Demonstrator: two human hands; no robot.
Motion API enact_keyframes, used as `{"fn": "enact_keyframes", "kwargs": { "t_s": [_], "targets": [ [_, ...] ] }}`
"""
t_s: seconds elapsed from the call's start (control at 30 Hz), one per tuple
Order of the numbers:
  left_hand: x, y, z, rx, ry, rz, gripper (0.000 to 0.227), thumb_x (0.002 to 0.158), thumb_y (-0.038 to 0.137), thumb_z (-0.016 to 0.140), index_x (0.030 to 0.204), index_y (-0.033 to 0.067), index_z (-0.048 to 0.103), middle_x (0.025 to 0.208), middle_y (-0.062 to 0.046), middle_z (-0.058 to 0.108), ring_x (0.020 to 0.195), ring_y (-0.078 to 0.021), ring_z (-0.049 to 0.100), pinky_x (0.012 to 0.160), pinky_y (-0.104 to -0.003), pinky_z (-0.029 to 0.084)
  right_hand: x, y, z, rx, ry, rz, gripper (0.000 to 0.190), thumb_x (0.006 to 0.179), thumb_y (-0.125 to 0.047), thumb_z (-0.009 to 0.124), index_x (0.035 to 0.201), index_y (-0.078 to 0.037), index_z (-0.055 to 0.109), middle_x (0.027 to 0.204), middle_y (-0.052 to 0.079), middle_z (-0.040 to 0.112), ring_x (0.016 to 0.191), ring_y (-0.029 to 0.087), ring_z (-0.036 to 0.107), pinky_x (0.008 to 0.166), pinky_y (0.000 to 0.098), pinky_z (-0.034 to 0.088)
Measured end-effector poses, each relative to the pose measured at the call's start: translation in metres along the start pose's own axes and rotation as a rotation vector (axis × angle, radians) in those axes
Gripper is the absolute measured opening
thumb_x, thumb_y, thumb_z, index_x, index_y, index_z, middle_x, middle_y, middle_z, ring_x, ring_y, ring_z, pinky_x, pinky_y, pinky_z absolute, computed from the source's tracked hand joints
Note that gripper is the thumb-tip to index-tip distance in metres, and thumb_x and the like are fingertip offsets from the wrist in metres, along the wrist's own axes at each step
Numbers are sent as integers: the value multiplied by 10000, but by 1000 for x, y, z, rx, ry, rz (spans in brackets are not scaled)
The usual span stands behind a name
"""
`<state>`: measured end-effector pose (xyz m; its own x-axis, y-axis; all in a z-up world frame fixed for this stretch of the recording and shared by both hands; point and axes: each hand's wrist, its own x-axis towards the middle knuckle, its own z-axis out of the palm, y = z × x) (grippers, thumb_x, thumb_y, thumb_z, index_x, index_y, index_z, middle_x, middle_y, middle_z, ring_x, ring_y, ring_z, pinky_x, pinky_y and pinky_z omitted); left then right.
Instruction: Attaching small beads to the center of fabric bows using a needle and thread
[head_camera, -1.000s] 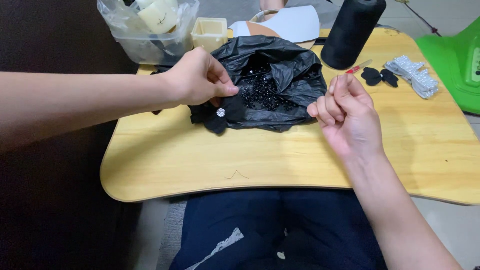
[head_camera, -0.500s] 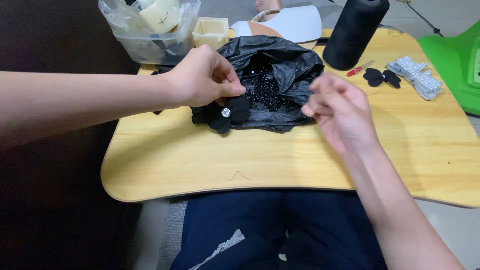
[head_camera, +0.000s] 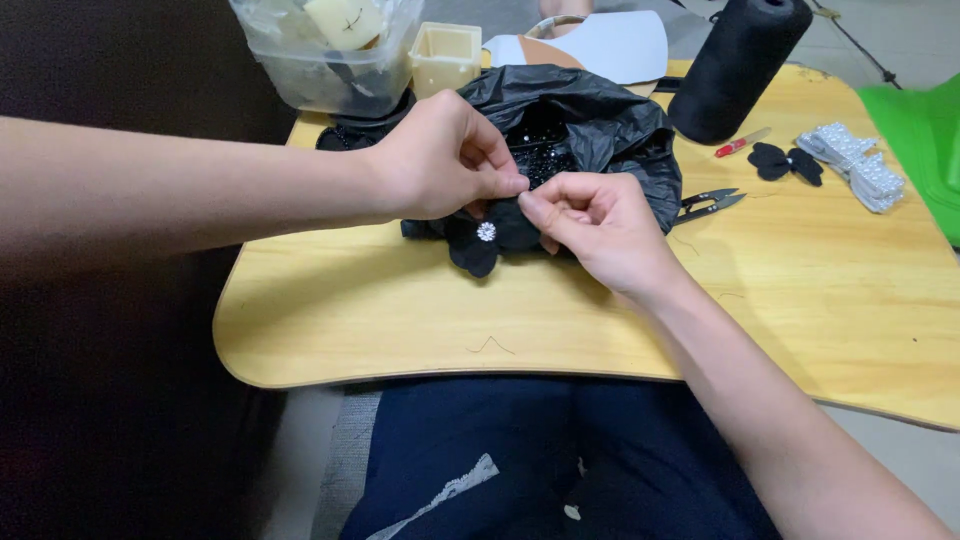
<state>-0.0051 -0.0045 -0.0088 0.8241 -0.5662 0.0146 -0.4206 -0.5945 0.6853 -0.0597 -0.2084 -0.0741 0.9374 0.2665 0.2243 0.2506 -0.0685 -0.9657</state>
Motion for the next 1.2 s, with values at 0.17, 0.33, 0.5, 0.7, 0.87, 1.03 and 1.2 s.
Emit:
{"fn": "enact_keyframes", "kwargs": {
  "t_s": [0.17,0.33,0.5,0.7,0.87,1.03,1.2],
  "targets": [
    [-3,1,5,-144,-13,-21,83,898,86,791,870,9,800,721,-39,748,554,-85,663,538,-195,612,-6,7,-2,138,6,-9,202,1012,-74,646,835,10,696,678,15,590,602,78,511,571,192,431],
    [-3,-7,7,-249,-19,-54,108,906,69,791,840,-16,790,697,-53,723,543,-96,633,528,-212,598,-15,7,-6,335,16,34,240,1018,-56,615,782,-16,635,730,57,605,644,142,561,616,258,473],
    [5,-10,-4,-76,-2,-36,110,905,106,802,845,14,794,705,-36,717,552,-96,632,537,-214,604,-16,0,0,595,-93,93,151,1017,-75,593,873,-31,591,626,-21,376,548,91,306,555,251,372],
    [3,7,-6,-87,-89,-39,70,905,90,790,881,26,802,767,-51,768,609,-99,686,577,-208,625,-16,3,-6,606,-234,347,288,915,1,684,1187,75,627,588,22,543,410,63,287,372,236,195],
    [8,-2,-6,-129,-89,-14,74,912,81,788,882,13,794,746,-58,748,583,-101,658,552,-213,599,-17,1,-11,748,-396,248,235,1020,-76,607,1131,118,682,547,-46,360,455,59,217,446,232,231],
    [0,10,5,-183,-126,-38,73,901,69,782,898,-1,805,737,-65,748,560,-107,648,549,-217,613,-15,5,-16,968,-330,122,304,1106,-180,561,1194,76,699,555,-41,269,493,87,188,500,242,245],
    [3,4,5,-290,-40,-74,129,940,110,771,889,-8,787,703,-51,708,545,-91,613,539,-210,587,-12,-5,-10,904,-226,155,515,1113,-313,410,720,-42,602,527,-64,153,423,79,138,422,242,204]
  ]
}}
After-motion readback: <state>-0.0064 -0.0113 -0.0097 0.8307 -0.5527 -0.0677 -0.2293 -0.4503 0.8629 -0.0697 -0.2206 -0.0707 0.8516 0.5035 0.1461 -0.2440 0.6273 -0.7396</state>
